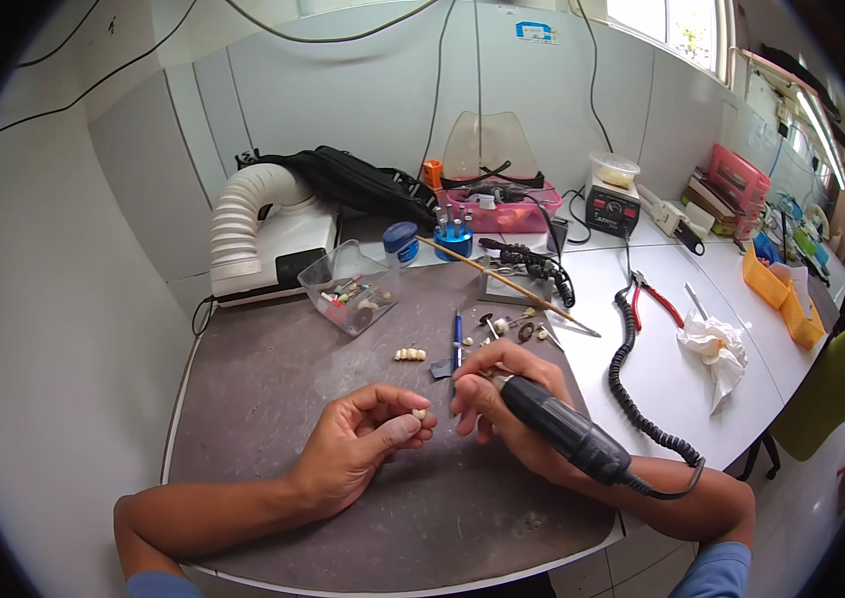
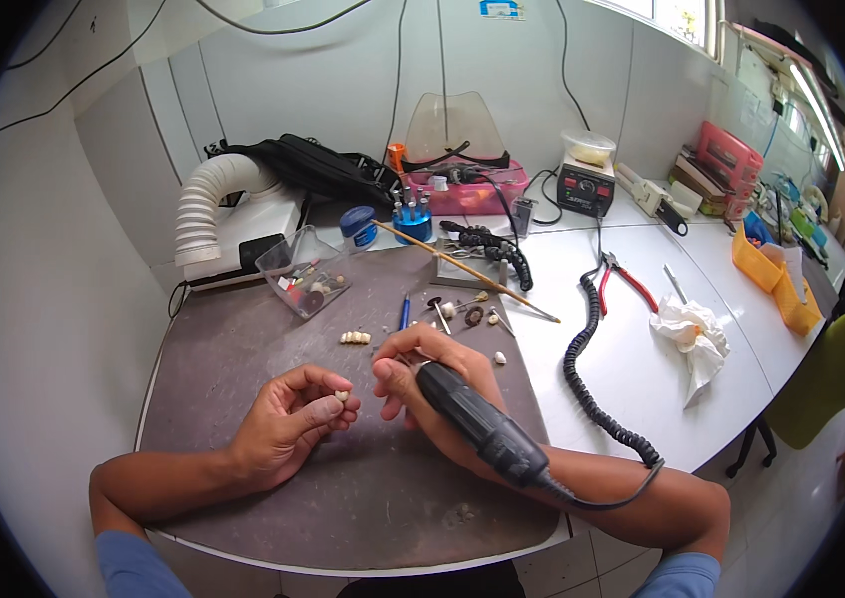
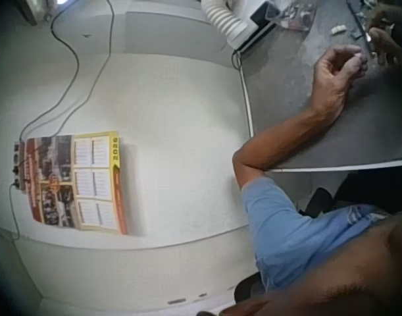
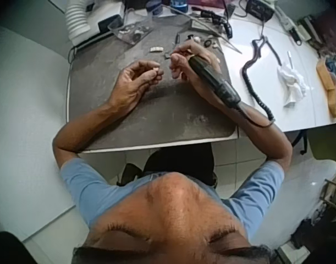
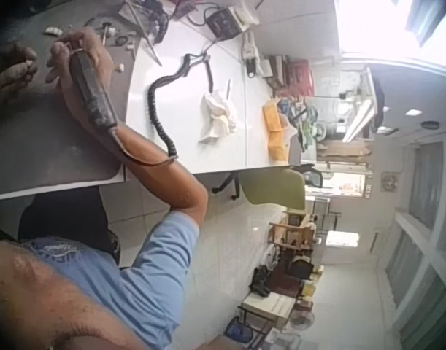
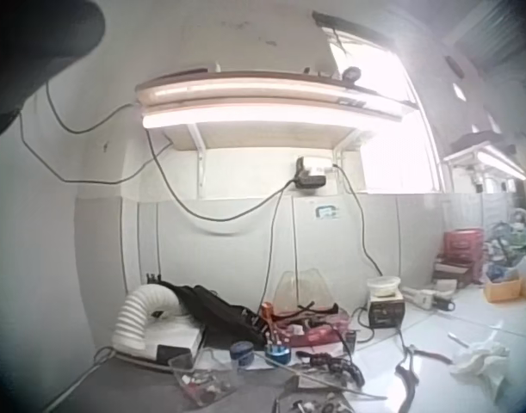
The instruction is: The person holds a dental prosthetic and uses a hand-held rotary polishing tool to smooth the surface of the artificial teeth and base. They move the rotating tip across different sections of the prosthetic, periodically holding it up to look at it, before placing it into a small clear container with other components.
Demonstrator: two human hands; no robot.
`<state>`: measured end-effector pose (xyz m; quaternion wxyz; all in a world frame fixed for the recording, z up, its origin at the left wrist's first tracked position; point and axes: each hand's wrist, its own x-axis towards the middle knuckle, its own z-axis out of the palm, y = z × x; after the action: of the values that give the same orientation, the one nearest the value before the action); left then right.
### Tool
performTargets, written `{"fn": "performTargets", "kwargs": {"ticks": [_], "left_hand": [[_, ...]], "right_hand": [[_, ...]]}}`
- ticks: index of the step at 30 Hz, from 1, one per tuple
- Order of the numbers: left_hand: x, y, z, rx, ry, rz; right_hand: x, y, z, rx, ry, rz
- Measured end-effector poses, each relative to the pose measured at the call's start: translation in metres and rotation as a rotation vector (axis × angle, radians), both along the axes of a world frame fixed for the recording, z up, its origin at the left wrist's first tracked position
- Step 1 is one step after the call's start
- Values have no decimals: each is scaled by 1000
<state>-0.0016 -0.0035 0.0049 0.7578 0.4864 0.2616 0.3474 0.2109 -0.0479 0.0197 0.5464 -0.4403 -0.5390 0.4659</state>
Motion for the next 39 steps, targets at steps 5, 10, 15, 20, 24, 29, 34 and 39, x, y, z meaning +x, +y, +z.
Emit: {"fn": "performTargets", "kwargs": {"ticks": [5, 10, 15, 20, 24, 29, 34, 39], "left_hand": [[14, -4, -7, 156, -20, 63], [18, -7, -15, 241, -7, 23], [10, -13, -3, 650, 206, 49], [24, -18, -3, 1187, 313, -113], [62, -86, 3, 1824, 86, -334], [154, -135, -45, 2206, -315, -562], [171, -160, -36, 2132, -284, -441], [183, -175, -54, 2133, -330, -558]], "right_hand": [[5, 1, -13, 65, -9, 18], [9, 16, -27, 173, 136, 56], [2, 28, -21, 312, 153, 18], [5, 41, -30, 327, -77, -178], [4, 21, -16, 176, -43, -119], [47, 50, -52, 177, -6, -231], [46, 41, -31, 181, -12, 127], [45, 54, -37, 113, 19, -231]]}}
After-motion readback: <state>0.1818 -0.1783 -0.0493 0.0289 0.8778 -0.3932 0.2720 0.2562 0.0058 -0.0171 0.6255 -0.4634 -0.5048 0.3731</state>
